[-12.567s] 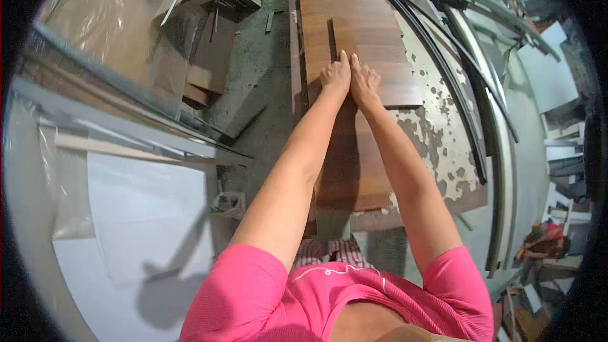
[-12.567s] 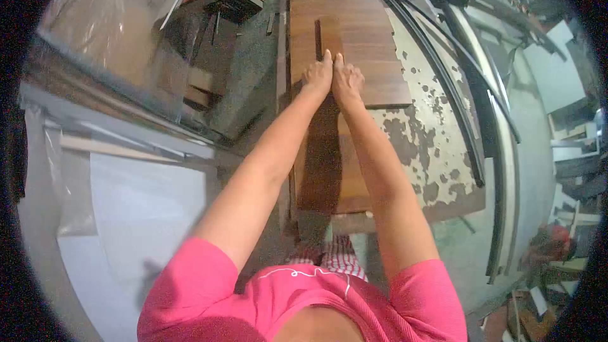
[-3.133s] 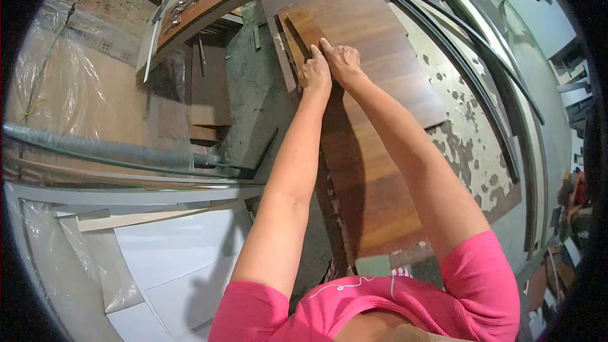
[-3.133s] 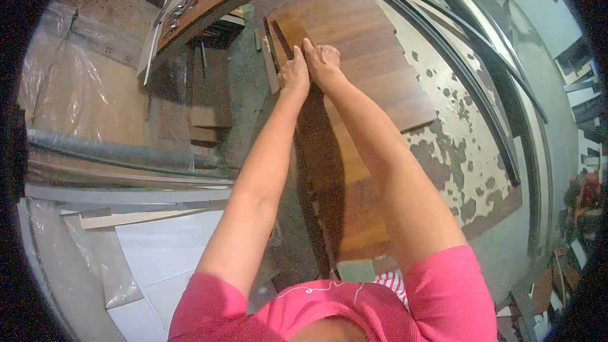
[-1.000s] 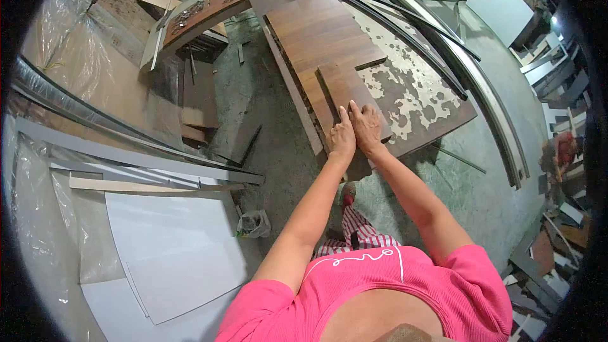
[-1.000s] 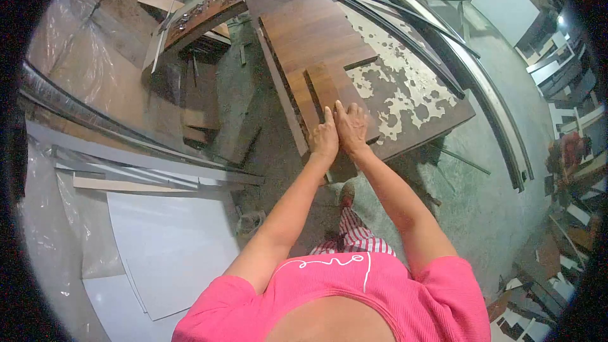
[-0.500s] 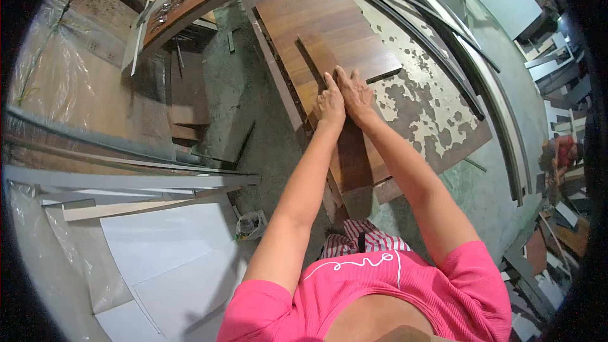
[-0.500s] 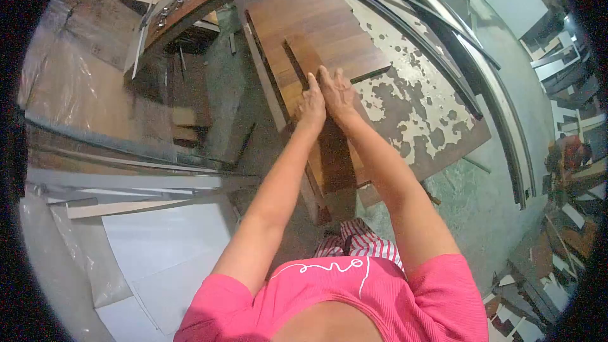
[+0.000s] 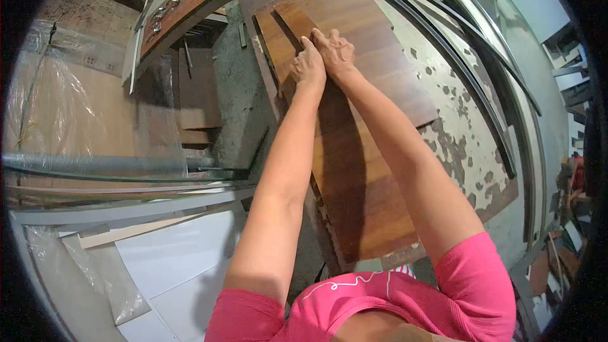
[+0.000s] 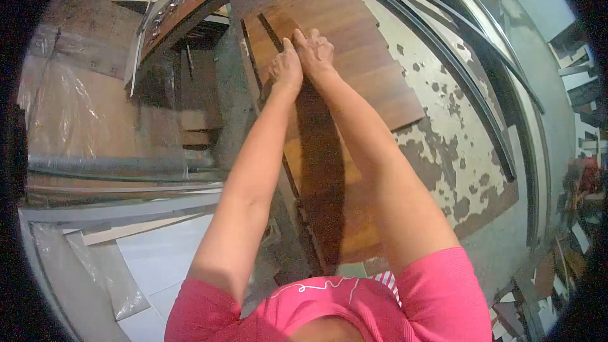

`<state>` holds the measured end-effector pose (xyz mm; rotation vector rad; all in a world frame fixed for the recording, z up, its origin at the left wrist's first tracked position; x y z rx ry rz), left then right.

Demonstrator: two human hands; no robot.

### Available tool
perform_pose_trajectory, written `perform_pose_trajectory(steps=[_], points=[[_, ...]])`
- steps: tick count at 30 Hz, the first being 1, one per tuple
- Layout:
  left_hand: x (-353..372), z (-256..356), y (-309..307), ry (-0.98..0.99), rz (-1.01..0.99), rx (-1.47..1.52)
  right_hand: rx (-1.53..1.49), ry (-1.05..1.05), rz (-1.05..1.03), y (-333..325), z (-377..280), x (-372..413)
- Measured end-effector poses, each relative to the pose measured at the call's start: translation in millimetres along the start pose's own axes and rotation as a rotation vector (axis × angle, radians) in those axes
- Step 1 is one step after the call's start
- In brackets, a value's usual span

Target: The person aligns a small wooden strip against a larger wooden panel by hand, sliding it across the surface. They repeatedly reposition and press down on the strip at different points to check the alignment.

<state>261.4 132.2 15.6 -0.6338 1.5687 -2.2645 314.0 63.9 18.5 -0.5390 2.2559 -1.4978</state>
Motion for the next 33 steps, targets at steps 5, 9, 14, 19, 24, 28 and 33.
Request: perform_pose_trajectory(steps=[5, 9, 14, 19, 24, 28, 33], points=[[-57, -7, -10, -0.036, 0.059, 0.094, -0.019, -0.006, -0.021, 6, -1, -56], [-72, -4, -12, 0.014, 0.056, 0.029, -0.002, -0.021, -0.053, 7, -3, -70], [-48, -4, -20, -0.096, 0.022, 0.194, 0.063, -0.026, -0.104, 6, -2, -65], [-11, -17, 6, -0.149, 0.009, 0.247, 0.071, -0.066, -0.064, -4, -4, -5], [91, 0, 15, -0.065, -0.033, 0.209, 0.071, -0.063, -0.061, -15, 2, 90], [166, 3, 49, 0.024, -0.008, 0.132, 0.088, -0.051, -0.092, -30, 4, 185], [289, 19, 62, 0.119, -0.035, 0.068, 0.173, -0.069, -0.041, -35, 19, 297]])
Point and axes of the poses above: each hand's wrist, its own x-axis away from the middle knuckle, its own y-axis out of the palm, z = x × y, the point moved 10 cm from there along -x, towards the middle knuckle, and after that the axes turned 12 degrees about -z, right-handed, at the moved point
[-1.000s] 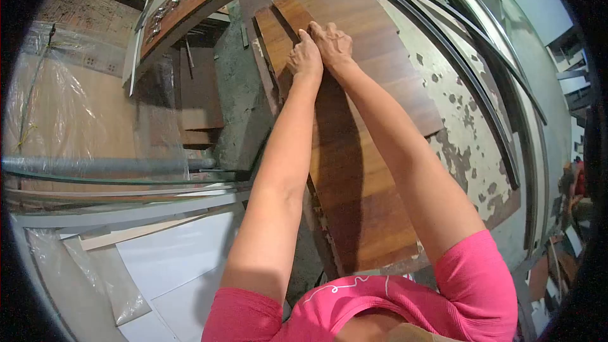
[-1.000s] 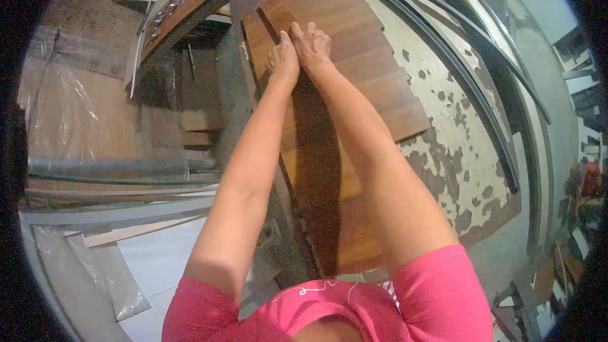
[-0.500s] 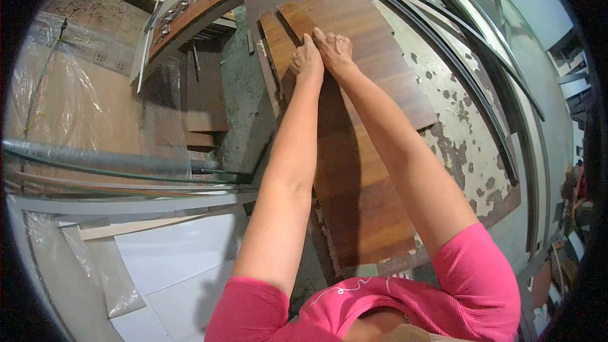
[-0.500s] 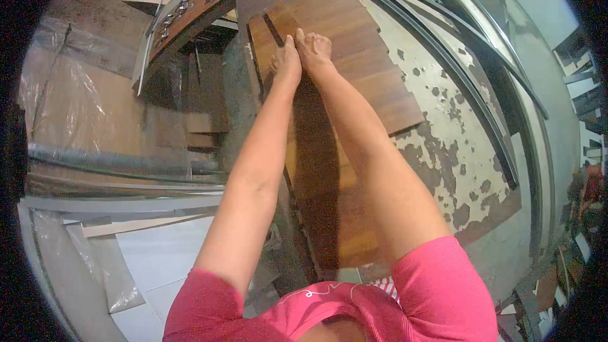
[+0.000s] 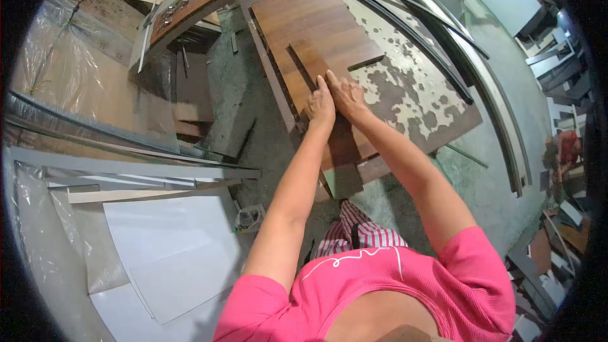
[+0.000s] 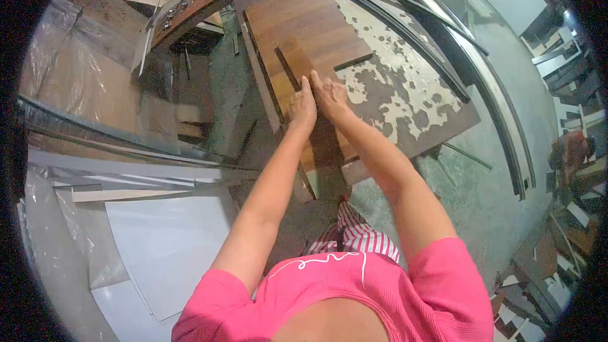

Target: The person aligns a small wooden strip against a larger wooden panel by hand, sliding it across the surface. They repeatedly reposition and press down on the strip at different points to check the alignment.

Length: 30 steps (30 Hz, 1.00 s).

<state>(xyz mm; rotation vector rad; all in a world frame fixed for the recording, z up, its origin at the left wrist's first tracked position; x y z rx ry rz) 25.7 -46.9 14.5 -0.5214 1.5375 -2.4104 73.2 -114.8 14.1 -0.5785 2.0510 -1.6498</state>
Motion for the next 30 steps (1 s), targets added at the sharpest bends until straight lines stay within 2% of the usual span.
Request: perform_pose_trajectory(steps=[3, 7, 9, 11, 15, 17, 21, 24, 26, 30], points=[[52, 14, 21, 0.06, -0.012, -0.039, -0.004, -0.019, 0.064, -18, 4, 67], [113, 29, 37, 0.118, -0.015, -0.007, -0.022, 0.007, 0.018, -28, 10, 135], [133, 31, 49, 0.081, -0.088, -0.08, -0.008, 0.03, -0.007, -28, 11, 157], [148, 36, 47, 0.103, -0.065, -0.127, -0.048, 0.074, -0.043, -27, 16, 170], [154, 37, 48, 0.088, -0.088, -0.102, -0.012, 0.083, 0.003, -27, 18, 174], [149, 38, 49, 0.09, -0.091, -0.088, -0.016, 0.029, 0.092, -38, 14, 175], [134, 36, 54, 0.081, -0.08, -0.109, -0.026, 0.019, 0.078, -28, 17, 168], [120, 40, 47, 0.075, -0.075, -0.099, -0.038, 0.022, 0.111, -29, 23, 148], [107, 40, 42, 0.052, -0.085, -0.09, -0.011, 0.076, 0.063, -28, 28, 133], [77, 45, 33, 0.038, -0.113, -0.061, -0.013, 0.058, 0.049, -29, 34, 101]])
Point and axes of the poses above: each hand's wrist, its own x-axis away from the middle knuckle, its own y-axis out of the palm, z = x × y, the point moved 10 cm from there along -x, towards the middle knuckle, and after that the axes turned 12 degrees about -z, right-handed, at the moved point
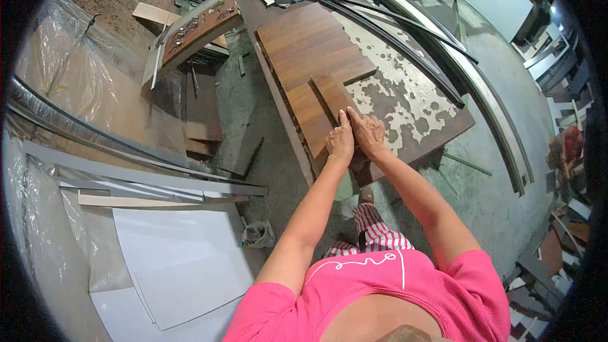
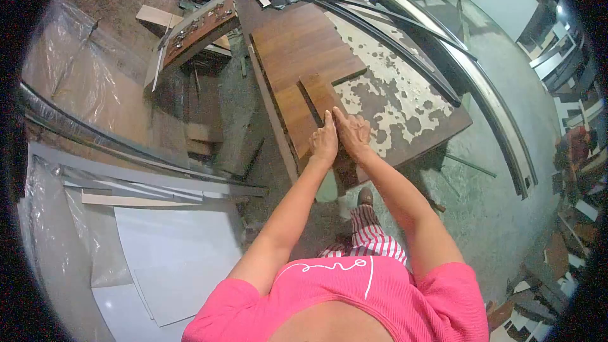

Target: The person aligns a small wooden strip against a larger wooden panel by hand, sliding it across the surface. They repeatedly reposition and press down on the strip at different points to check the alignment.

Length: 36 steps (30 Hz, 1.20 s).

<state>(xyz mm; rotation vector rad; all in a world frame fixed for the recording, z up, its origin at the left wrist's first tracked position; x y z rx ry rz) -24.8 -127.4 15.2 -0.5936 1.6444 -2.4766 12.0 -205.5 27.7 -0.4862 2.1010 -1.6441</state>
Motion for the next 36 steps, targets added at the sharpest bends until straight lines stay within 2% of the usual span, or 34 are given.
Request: perform_pose_trajectory(steps=[9, 11, 15, 17, 19, 22, 24, 30, 31, 36], points=[[-122, -6, -30, -0.034, 0.067, 0.033, 0.055, 0.005, -0.113, 29, 19, -132], [-152, -8, -44, -0.049, 0.104, 0.02, 0.044, -0.04, -0.007, 18, 16, -163], [-219, -17, -65, -0.095, 0.104, 0.0, 0.04, -0.037, 0.013, 31, 19, -235], [-250, -23, -75, -0.113, 0.113, 0.003, -0.002, -0.053, -0.068, 38, 19, -269], [-275, -29, -86, -0.156, 0.085, 0.012, 0.037, -0.072, 0.001, 36, 15, -299], [-312, -36, -106, -0.163, 0.142, 0.003, -0.001, -0.065, -0.119, 48, 14, -345], [-334, -42, -113, -0.179, 0.18, 0.008, -0.01, -0.062, -0.106, 51, 11, -370], [-396, -61, -125, -0.144, 0.229, -0.004, -0.066, -0.073, -0.096, 59, 9, -426], [-398, -57, -133, -0.137, 0.279, -0.042, -0.049, -0.072, -0.099, 62, 9, -434], [-405, -60, -137, -0.198, 0.224, -0.013, -0.082, -0.071, -0.068, 62, 10, -447]])
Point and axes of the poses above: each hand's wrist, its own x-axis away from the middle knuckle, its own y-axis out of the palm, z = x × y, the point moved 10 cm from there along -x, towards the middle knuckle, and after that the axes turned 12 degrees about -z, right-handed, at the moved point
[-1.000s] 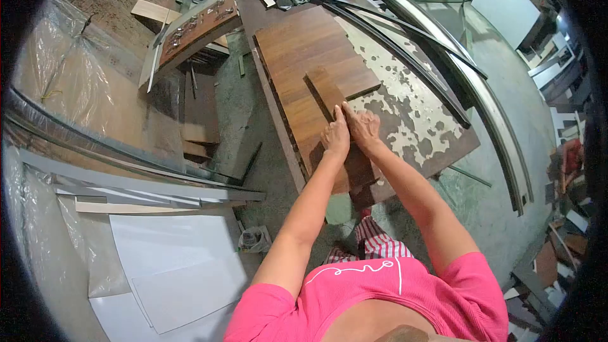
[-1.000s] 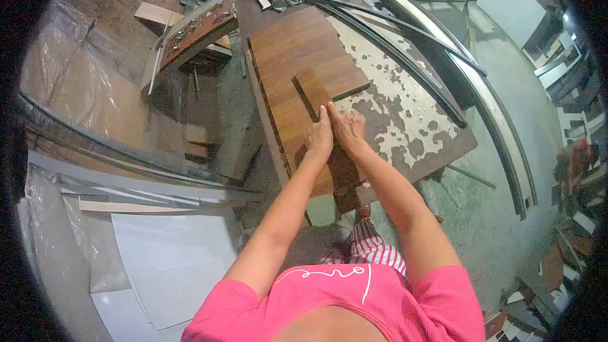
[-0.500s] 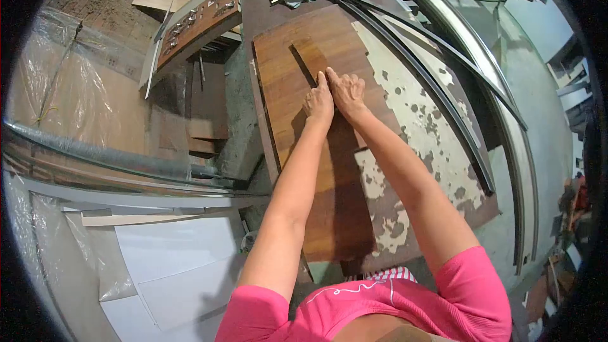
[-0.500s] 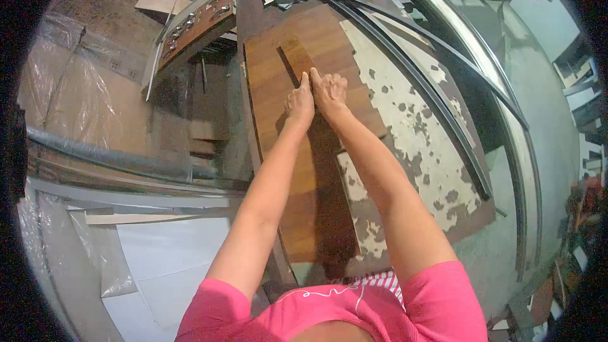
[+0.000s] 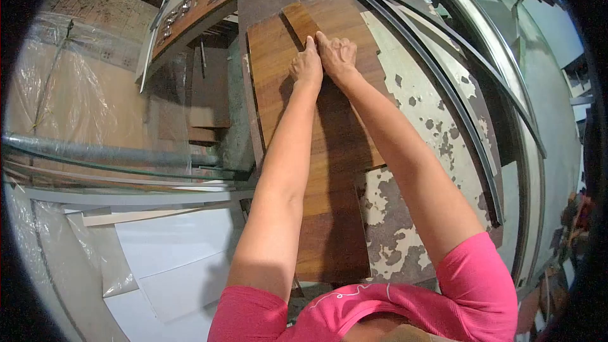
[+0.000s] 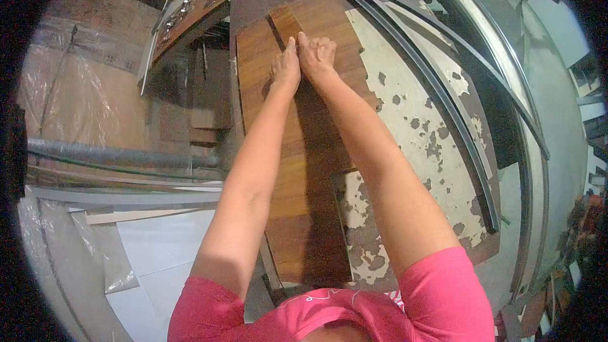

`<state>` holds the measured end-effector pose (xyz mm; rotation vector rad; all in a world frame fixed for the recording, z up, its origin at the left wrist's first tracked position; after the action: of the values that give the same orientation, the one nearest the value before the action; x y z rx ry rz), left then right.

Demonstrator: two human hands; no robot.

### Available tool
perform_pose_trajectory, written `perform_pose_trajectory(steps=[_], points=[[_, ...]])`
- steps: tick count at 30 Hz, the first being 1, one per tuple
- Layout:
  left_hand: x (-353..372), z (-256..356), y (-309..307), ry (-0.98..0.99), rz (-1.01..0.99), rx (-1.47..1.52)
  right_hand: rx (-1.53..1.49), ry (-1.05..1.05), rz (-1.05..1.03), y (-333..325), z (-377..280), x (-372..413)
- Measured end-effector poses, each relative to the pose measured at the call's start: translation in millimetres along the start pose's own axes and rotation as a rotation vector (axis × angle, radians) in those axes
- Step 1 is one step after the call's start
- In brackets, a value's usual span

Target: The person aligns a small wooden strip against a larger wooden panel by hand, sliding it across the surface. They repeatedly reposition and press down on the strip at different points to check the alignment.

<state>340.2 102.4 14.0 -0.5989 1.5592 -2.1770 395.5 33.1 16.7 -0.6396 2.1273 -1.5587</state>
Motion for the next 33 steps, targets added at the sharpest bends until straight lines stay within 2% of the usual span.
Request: perform_pose_trajectory(steps=[6, 8, 11, 14, 19, 21, 23, 26, 27, 29, 33], points=[[11, -1, 4, 0.008, 0.029, 0.002, -0.002, 0.0, -0.011, -4, -3, 21], [40, -4, 7, -0.02, -0.04, -0.008, -0.018, 0.007, 0.006, -3, -7, 47], [83, -6, 12, 0.051, -0.08, 0.012, 0.058, -0.007, 0.121, -9, -14, 98], [143, -10, 19, 0.063, -0.122, 0.055, 0.094, 0.024, 0.152, -8, -18, 159], [273, -22, 34, 0.156, -0.154, 0.041, 0.053, -0.085, 0.253, -30, -39, 303], [327, -30, 46, 0.179, -0.205, 0.082, 0.049, -0.05, 0.077, -27, -45, 355], [387, -33, 44, 0.267, -0.067, 0.072, 0.005, -0.043, 0.084, -27, -48, 414], [462, -34, 44, 0.336, -0.059, 0.06, -0.069, -0.001, 0.089, -33, -53, 485], [478, -35, 50, 0.328, -0.144, 0.027, -0.089, 0.041, 0.075, -36, -54, 506], [504, -36, 53, 0.361, -0.136, 0.019, -0.084, 0.104, 0.043, -37, -56, 534], [521, -35, 54, 0.373, -0.169, -0.006, -0.084, 0.143, 0.171, -43, -53, 559]])
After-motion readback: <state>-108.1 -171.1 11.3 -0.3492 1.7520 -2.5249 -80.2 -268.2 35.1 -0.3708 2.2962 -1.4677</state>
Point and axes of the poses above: each hand's wrist, its own x-axis away from the middle knuckle, its own y-axis out of the palm, z = x × y, the point moved 10 cm from there along -x, towards the middle knuckle, and after that the axes turned 12 degrees about -z, right-handed, at the moved point
